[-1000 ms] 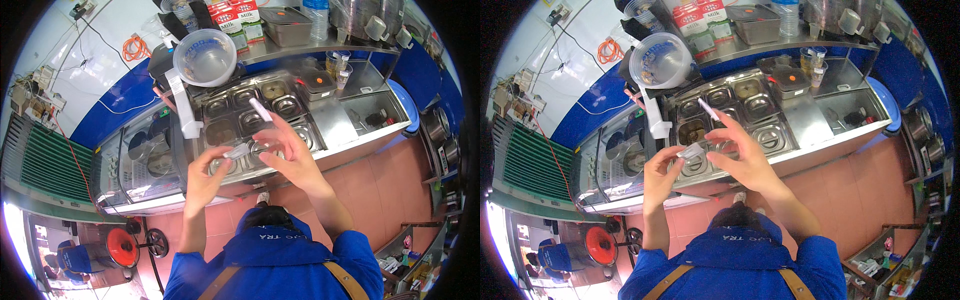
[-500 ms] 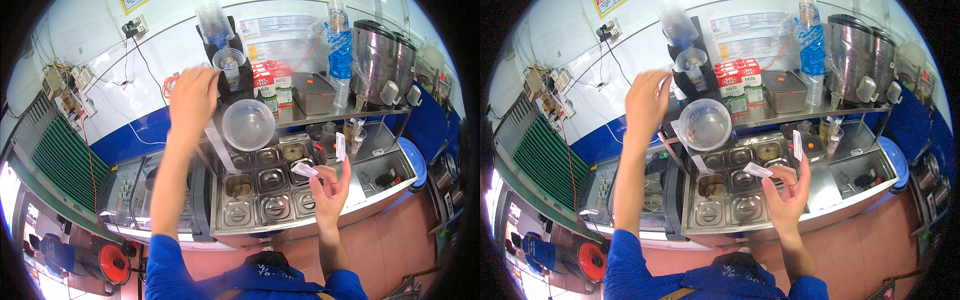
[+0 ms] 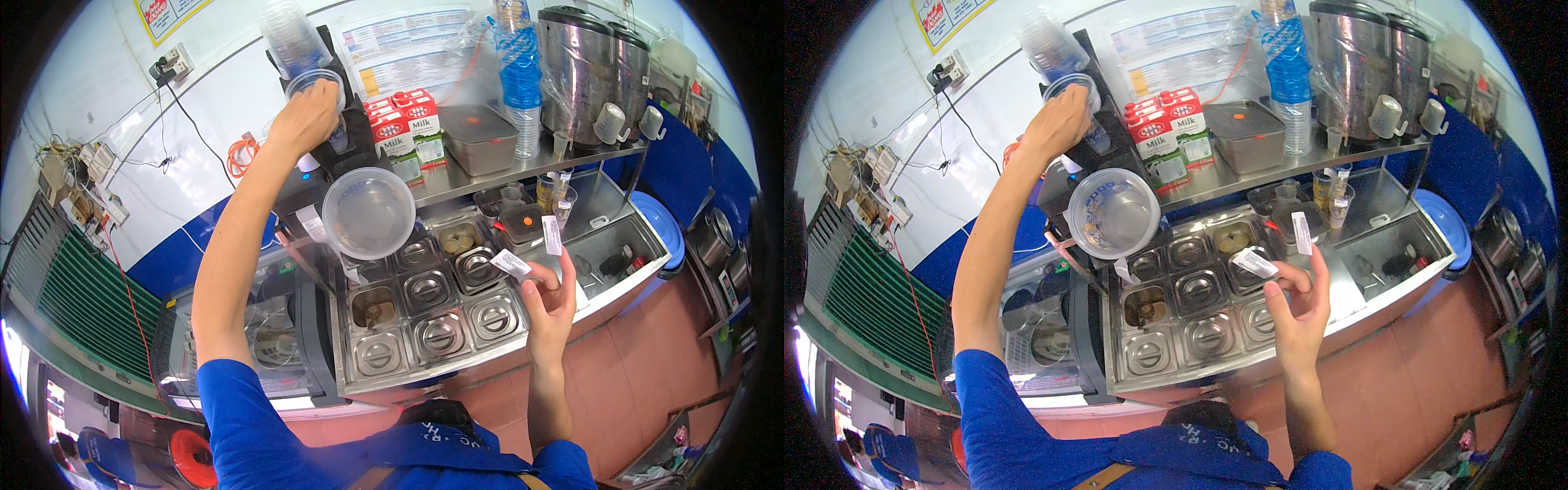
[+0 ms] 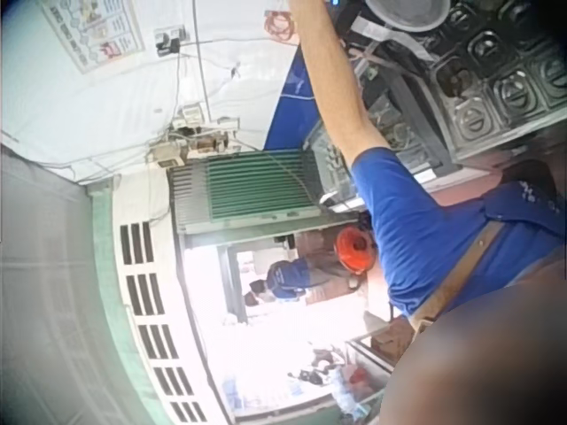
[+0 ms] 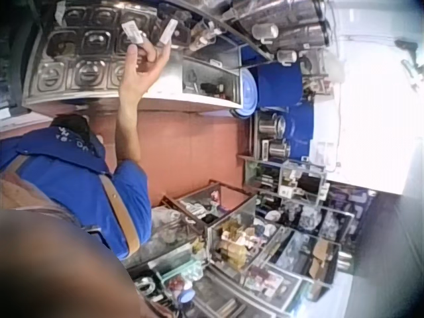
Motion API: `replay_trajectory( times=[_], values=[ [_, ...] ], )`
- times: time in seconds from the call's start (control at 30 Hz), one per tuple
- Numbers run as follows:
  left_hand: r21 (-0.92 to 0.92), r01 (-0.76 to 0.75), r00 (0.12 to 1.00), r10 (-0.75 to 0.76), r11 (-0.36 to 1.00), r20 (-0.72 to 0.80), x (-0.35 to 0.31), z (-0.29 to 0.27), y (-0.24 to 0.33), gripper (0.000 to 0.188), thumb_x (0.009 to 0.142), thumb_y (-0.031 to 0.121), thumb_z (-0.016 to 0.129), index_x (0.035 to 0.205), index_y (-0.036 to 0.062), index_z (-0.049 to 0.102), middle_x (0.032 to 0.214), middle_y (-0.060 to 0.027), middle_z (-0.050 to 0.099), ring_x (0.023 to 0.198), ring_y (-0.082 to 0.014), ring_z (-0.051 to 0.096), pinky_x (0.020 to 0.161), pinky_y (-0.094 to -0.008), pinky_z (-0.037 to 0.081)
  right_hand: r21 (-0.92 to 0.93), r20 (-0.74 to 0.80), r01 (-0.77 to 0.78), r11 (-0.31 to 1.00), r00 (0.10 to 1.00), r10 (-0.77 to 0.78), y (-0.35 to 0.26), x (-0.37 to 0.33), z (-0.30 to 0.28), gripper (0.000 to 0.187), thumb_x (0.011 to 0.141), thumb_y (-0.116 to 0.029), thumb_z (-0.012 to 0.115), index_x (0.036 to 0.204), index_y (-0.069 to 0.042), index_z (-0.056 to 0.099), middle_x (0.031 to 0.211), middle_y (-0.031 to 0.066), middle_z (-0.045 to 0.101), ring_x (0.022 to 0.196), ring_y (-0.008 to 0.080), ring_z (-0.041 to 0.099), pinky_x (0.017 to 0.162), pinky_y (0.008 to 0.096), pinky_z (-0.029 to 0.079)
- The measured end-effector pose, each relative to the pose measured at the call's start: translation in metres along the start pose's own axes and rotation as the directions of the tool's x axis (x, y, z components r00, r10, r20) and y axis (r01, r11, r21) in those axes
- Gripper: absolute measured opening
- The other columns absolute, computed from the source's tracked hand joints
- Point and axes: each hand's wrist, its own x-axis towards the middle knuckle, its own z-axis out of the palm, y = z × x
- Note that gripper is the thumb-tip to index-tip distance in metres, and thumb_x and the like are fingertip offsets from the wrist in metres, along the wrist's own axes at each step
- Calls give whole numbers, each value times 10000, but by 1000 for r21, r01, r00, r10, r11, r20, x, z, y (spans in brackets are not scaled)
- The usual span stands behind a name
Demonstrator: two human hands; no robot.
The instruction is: The person prepares two dessert-style beverages in a small shop. They pour a pink liquid into a cup, add a yellow liquid, ice, and a white creamy topping, then garnish with red fruit pieces. The finished cup is bagged and handed to a customer. The person then begins a second cup with a yellow liquid and black jelly-like topping.
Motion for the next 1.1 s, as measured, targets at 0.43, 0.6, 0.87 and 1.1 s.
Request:
replay_trajectory(
  times=[0.43,0.6,0.87,1.1],
  values=[
    [5,160,523,-81,987,-848,-24,-127,10,349,849,33,736,1187,105,688,902,-20,637,841,-190,572,849,-316,388,221,86,526,821,828,-554,-74,66,76,718,909,77,640,1495,25,227,1070,148,642,983,193,632,920,329,504],
    [-800,-8,735,-539,600,-412,-68,-196,101,459,899,-21,683,1317,-17,495,885,-21,585,847,-106,558,857,-274,459,530,394,161,832,823,-410,-125,76,129,777,876,73,690,1500,11,232,1047,145,650,943,171,638,888,315,507],
    [-923,20,715,-651,384,-255,-137,-239,176,655,767,24,850,1292,2,459,1026,-46,581,881,-104,565,784,-249,457,358,558,132,924,763,-326,-119,15,131,812,836,4,757,1492,-12,278,977,117,656,820,146,659,752,281,522],
    [-897,255,729,-681,362,-68,-181,-248,194,734,720,-23,808,1353,-20,437,1038,-42,514,895,-113,479,810,-272,425,-17,631,180,983,765,-129,-111,-13,124,989,812,-20,802,1563,-47,159,1073,143,640,897,147,659,716,269,542]
  ],
)
